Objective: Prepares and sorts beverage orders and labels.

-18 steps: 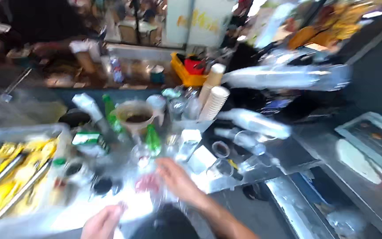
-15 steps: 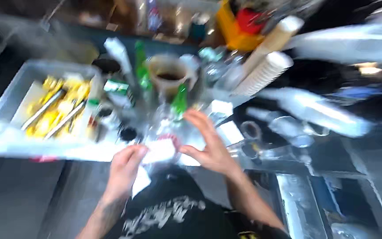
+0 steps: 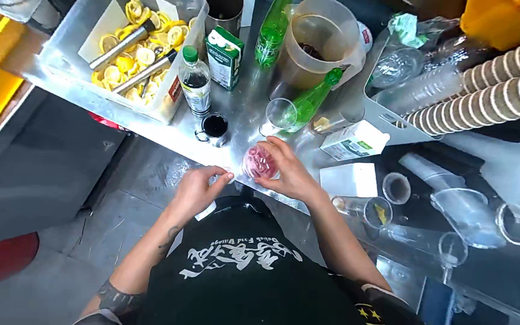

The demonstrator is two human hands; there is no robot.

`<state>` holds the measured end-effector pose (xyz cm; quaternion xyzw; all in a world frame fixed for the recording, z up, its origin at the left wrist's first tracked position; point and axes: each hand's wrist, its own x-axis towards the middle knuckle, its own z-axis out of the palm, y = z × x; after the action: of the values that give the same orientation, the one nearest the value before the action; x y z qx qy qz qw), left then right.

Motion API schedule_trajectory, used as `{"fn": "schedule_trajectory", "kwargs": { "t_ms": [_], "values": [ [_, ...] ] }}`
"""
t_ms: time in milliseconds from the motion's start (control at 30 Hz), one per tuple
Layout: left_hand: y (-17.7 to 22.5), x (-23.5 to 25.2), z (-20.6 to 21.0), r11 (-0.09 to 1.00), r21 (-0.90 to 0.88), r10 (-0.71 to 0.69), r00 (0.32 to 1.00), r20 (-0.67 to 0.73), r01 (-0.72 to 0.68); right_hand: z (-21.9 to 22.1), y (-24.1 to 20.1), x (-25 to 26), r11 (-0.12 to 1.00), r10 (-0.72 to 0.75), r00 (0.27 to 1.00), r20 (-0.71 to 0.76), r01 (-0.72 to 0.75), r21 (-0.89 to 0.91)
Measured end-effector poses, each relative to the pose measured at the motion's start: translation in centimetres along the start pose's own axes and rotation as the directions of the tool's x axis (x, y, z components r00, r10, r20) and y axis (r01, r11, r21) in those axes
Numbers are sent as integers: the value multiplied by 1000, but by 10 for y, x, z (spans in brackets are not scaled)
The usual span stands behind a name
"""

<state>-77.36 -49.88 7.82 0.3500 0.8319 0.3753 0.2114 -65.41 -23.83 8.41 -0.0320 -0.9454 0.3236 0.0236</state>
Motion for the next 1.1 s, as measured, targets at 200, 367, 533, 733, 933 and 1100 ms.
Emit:
{"fn": "schedule_trajectory", "kwargs": {
  "t_ms": [200,367,533,733,933,1100],
  "values": [
    [-11,27,39,993,6,-119,986,116,119,21,13,11,995,24,998,54,-19,-100],
    [-6,48,56,992,-11,-125,990,70,127,19,13,12,988,36,997,75,-25,-150],
    [-8,62,55,993,32,-114,983,141,111,29,24,17,988,48,995,83,-35,-148],
    [-15,69,54,992,20,-129,971,200,128,31,24,21,986,55,993,100,-39,-161],
    [-22,33,19,973,-205,-100,995,30,104,24,20,13,999,-2,999,44,4,-53],
    [-22,-10,-27,687,-726,-64,998,-23,27,12,-13,2,976,-27,962,-272,83,199]
  ]
}}
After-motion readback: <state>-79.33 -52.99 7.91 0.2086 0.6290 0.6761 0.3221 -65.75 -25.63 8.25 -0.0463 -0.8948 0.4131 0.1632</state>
